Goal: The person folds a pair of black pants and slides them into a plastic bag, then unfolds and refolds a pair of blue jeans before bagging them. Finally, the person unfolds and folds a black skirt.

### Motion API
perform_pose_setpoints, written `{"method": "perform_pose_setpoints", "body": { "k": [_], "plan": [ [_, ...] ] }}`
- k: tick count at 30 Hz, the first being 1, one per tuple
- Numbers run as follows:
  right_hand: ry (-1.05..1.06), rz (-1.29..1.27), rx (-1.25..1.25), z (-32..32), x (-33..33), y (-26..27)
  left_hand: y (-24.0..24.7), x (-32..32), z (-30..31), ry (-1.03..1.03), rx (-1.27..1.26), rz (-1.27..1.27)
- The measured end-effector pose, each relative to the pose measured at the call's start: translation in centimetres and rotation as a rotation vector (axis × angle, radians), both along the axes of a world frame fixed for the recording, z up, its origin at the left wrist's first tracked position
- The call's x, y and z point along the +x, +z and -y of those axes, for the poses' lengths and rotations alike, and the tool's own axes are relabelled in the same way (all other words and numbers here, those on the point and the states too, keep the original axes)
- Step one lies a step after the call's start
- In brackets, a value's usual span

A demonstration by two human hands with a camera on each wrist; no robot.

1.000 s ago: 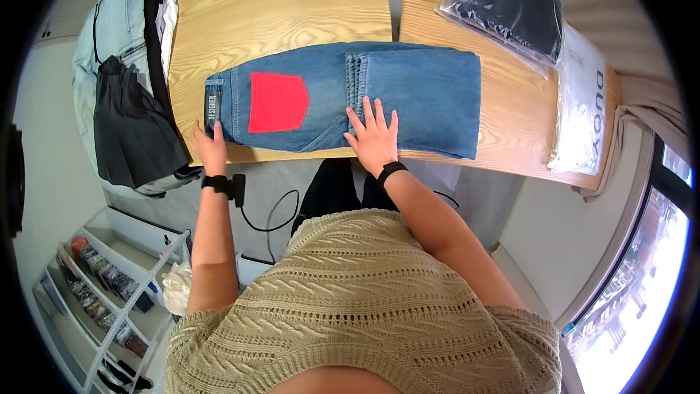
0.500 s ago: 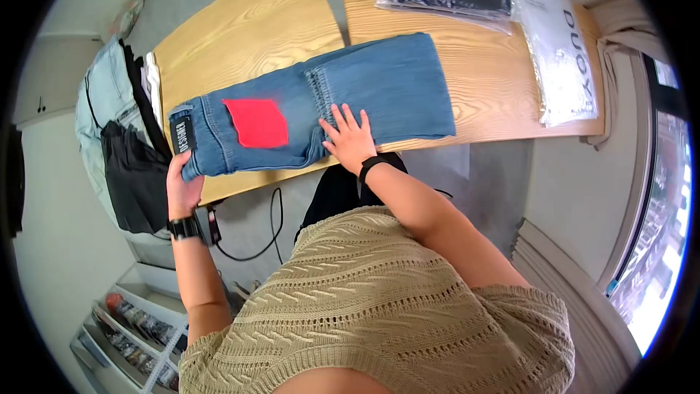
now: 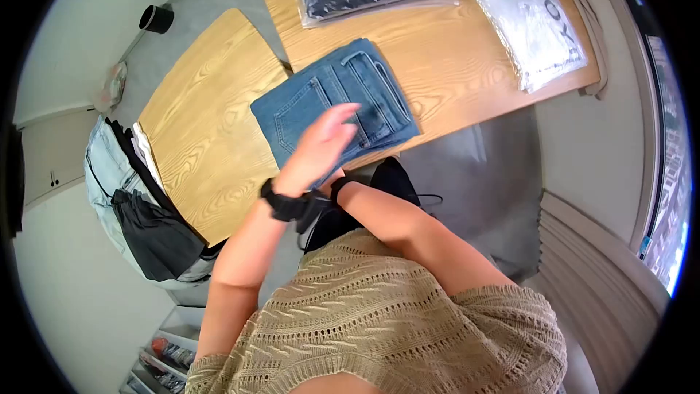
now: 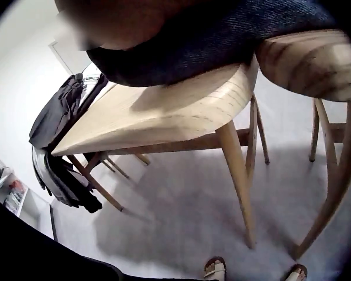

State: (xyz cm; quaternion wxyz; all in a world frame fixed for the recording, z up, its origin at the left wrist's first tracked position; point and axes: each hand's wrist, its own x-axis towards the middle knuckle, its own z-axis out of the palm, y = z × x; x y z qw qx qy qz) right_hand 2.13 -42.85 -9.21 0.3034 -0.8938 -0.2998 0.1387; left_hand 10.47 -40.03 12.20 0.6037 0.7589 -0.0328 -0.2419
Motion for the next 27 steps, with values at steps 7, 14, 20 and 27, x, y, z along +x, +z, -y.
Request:
{"method": "perform_pose_setpoints", "body": {
  "k": [7, 14, 20, 27],
  "plan": [
    [-0.021, -0.175, 0.196, 3.2, 0.4, 6.3, -4.3, -5.6, -12.4, 0.191, 0.401, 0.079],
    [-0.216, -0.276, 0.149, 16.6, 6.5, 16.3, -6.3, -9.5, -12.6, -0.156, 0.647, 0.468],
    [-0.721, -0.253, 0.034, 18.7, 10.9, 11.9, -9.5, -10.5, -9.4, -0.181, 0.729, 0.466],
    [-0.775, -0.977, 0.527, 15.3, 12.4, 16.3, -9.3, -10.3, -9.2, -0.103, 0.786, 0.486]
  ]
}}
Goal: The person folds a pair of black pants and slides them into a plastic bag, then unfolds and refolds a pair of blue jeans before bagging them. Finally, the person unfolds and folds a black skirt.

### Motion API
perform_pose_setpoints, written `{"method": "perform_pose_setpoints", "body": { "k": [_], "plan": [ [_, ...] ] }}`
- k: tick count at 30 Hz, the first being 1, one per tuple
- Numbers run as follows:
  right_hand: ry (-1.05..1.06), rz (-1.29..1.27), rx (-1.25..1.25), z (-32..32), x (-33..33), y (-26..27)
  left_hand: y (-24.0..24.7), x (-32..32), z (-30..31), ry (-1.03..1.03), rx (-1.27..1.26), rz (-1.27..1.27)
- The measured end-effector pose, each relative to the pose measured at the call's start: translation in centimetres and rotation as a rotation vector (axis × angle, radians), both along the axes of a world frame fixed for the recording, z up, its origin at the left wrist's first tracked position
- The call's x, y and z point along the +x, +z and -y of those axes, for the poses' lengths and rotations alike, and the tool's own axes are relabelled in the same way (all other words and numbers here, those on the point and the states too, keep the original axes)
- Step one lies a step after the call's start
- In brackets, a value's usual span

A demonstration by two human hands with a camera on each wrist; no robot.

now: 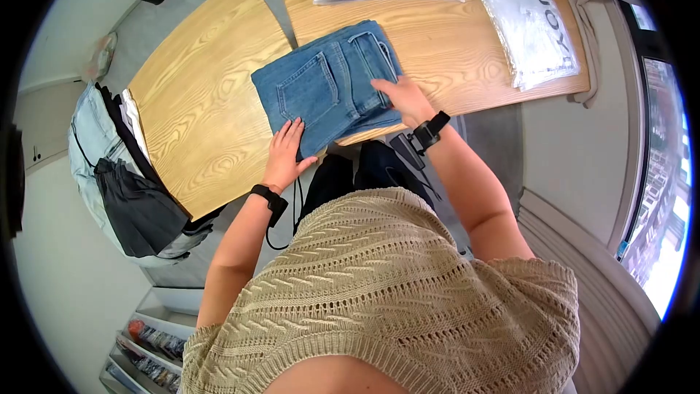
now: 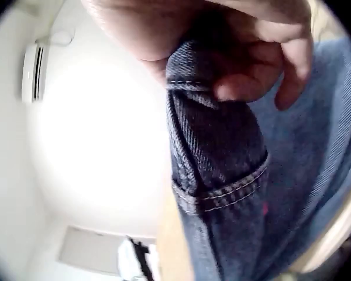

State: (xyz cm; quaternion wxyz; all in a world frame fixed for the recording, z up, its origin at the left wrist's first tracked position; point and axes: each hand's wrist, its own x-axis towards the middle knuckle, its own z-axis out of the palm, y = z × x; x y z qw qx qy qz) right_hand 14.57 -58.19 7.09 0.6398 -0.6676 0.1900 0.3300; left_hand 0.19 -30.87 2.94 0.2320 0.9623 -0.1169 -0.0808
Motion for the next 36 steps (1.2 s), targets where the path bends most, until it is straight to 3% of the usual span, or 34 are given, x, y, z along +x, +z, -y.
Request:
{"method": "perform_pose_setpoints", "body": {
  "k": [2, 5, 9, 13, 15, 18, 23, 25, 26, 28, 29, 30, 32, 36],
  "plan": [
    [-0.037, -0.002, 0.122, -1.4, 0.5, 2.3, 0.3, 0.6, -0.2, 0.071, -0.079, -0.008],
    [0.079, 0.025, 0.294, -2.9, 1.4, 3.9, -0.2, 1.3, -0.2, 0.205, -0.139, 0.023],
    [0.112, 0.017, 0.255, -4.1, 1.4, 7.7, -1.0, 1.7, 0.2, 0.36, -0.026, 0.045],
    [0.107, 0.189, 0.295, -3.4, 1.5, 5.4, -1.1, 2.0, 0.5, 0.343, 0.127, 0.054],
    [0.113, 0.235, 0.155, -2.4, 1.9, 5.1, -1.0, 2.1, 0.8, 0.289, 0.216, 0.091],
    [0.131, 0.249, 0.179, -0.5, 2.5, 4.0, 0.3, 1.9, 0.7, 0.206, 0.08, 0.118],
    [0.179, 0.272, 0.115, 2.6, 3.0, -0.2, -2.1, 1.7, 0.2, 0.198, 0.005, 0.15],
    [0.356, 0.306, -0.367, 3.9, 2.6, -2.9, -3.0, 1.6, 0.8, 0.198, 0.028, 0.137],
    [0.356, 0.311, -0.369, 4.0, 2.2, -3.6, -3.3, 1.6, 1.0, 0.202, 0.055, 0.157],
    [0.299, 1.02, -0.99, 3.6, 0.2, -4.2, -3.3, 1.7, 1.2, 0.211, 0.085, 0.177],
    [0.43, 1.105, -0.802, 3.3, -0.4, -2.6, -3.1, 1.6, 1.1, 0.209, 0.078, 0.175],
    [0.43, 1.102, -0.801, 2.7, -0.8, -1.6, -2.8, 1.6, 1.1, 0.205, 0.071, 0.174],
    [0.922, 1.271, -0.698, 1.7, -1.2, -0.6, -2.4, 1.7, 1.0, 0.192, 0.053, 0.16],
    [1.024, 1.213, -0.858, 0.8, -0.5, -2.8, -1.8, 2.2, 0.2, 0.142, -0.026, 0.155]
  ]
}}
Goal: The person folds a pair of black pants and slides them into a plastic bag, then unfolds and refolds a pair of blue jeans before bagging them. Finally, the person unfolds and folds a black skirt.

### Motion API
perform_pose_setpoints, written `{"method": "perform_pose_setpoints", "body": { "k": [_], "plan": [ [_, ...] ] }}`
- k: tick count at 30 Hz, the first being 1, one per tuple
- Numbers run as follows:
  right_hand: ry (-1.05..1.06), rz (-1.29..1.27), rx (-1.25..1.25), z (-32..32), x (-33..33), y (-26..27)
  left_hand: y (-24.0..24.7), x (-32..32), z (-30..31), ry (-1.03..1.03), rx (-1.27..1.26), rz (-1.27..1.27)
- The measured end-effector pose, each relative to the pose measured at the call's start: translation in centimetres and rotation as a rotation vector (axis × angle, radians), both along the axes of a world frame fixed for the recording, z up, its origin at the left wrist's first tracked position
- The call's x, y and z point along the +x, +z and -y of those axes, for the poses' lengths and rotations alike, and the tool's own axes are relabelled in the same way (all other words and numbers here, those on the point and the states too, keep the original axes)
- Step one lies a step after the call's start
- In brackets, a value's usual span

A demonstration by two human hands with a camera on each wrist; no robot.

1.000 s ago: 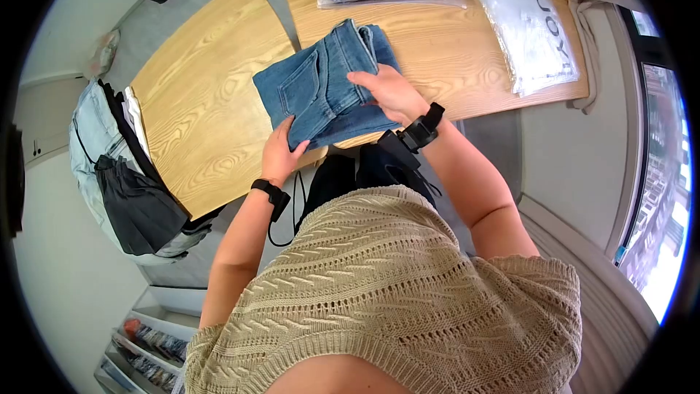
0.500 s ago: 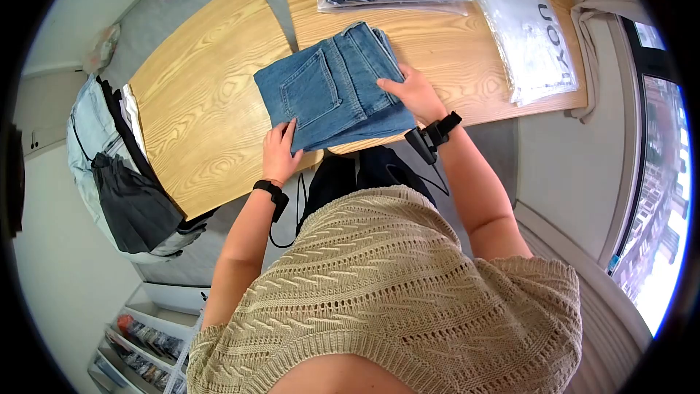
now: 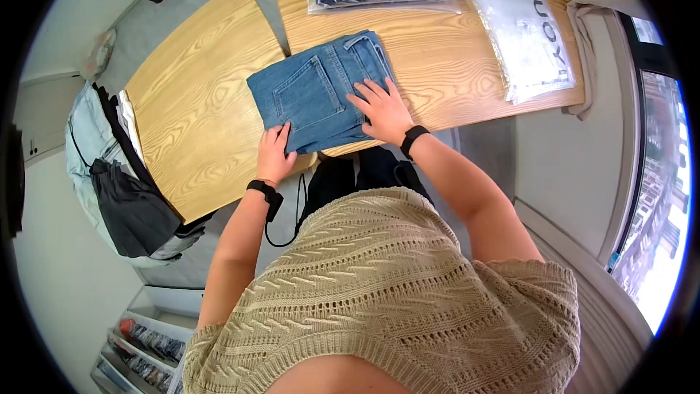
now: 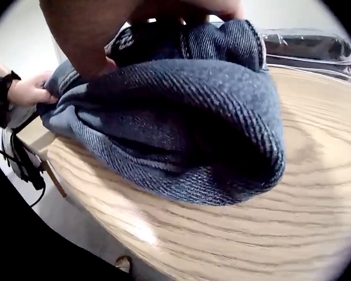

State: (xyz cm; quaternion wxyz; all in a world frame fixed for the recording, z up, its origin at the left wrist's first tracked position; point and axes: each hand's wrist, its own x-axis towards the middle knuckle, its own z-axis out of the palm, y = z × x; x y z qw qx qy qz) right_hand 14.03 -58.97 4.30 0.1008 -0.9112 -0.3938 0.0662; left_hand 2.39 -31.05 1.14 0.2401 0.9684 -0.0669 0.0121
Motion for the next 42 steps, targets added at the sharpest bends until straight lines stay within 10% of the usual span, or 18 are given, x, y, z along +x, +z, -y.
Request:
{"method": "perform_pose_setpoints", "body": {
  "k": [20, 29, 42],
  "plan": [
    [0.167, 0.358, 0.228, 1.0, 0.6, 1.4, -2.1, -0.9, 0.8, -0.024, 0.294, 0.091],
    [-0.062, 0.033, 0.084, 0.2, 0.3, 2.4, 5.1, 2.9, 0.4, -0.307, 0.044, -0.124],
    [-0.136, -0.302, 0.08, 2.3, 1.9, -0.8, 1.4, 4.9, 3.4, -0.325, 0.252, -0.256]
  ]
}}
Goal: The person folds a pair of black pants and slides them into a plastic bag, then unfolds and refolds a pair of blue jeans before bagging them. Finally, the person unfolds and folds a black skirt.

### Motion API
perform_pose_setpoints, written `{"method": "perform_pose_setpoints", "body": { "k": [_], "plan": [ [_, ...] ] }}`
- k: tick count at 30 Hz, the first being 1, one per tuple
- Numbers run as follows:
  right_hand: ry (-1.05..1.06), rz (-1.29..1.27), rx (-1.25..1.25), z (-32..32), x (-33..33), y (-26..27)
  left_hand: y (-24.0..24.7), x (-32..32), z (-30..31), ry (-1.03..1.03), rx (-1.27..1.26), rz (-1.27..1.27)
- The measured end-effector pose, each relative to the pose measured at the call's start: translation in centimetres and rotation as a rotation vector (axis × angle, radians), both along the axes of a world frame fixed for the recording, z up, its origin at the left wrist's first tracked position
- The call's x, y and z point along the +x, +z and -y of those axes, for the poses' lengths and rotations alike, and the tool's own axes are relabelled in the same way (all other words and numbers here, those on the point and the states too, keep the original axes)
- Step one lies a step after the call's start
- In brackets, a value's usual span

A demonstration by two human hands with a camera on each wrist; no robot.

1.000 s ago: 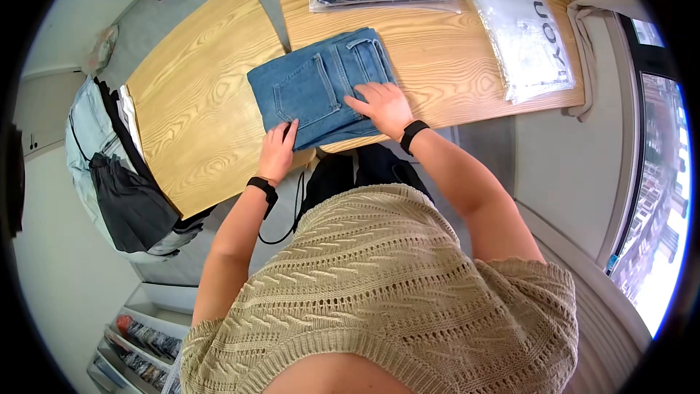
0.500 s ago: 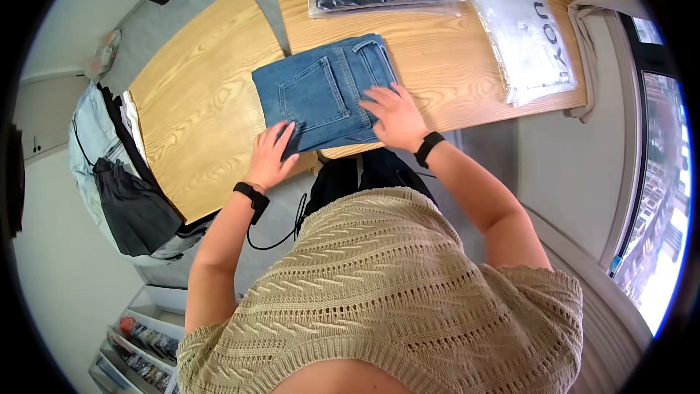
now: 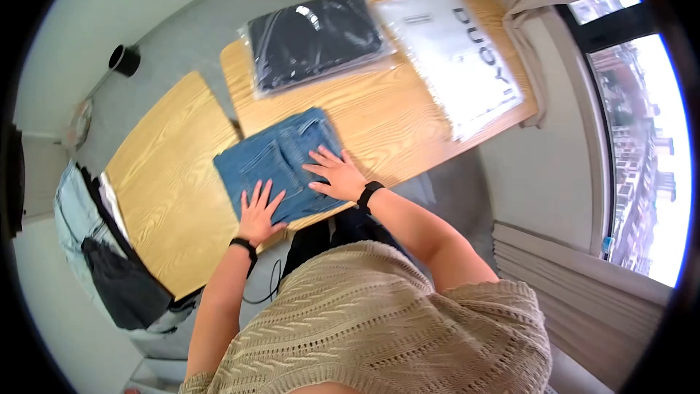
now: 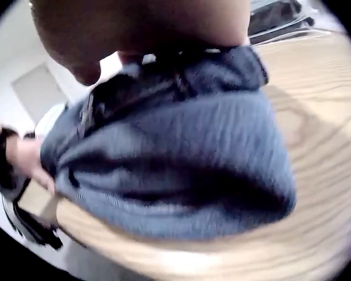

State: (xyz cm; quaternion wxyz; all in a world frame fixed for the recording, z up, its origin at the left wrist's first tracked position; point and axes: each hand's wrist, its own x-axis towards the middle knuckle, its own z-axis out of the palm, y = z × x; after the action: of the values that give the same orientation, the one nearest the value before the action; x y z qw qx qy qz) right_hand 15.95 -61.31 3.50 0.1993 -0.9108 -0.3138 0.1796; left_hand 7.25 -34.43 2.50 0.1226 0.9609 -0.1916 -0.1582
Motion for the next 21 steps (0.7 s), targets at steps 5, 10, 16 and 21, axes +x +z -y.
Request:
{"method": "perform_pose_setpoints", "body": {
  "k": [5, 10, 16, 21],
  "plan": [
    [-0.902, -0.087, 0.436, 10.7, 9.3, 1.3, -0.1, 0.2, 0.1, 0.026, 0.011, -0.024],
    [-1.044, 0.351, -0.068, 21.9, 17.2, -3.2, -0.1, 0.2, 0.3, 0.045, 0.059, -0.085],
    [-1.068, 0.218, -0.304, 25.9, 18.5, -4.1, -0.5, 0.2, 0.2, 0.053, 0.067, -0.1],
    [-1.045, 0.209, -0.354, 27.3, 19.3, -5.0, -0.5, 0.3, 0.3, 0.052, 0.074, -0.111]
  ]
}}
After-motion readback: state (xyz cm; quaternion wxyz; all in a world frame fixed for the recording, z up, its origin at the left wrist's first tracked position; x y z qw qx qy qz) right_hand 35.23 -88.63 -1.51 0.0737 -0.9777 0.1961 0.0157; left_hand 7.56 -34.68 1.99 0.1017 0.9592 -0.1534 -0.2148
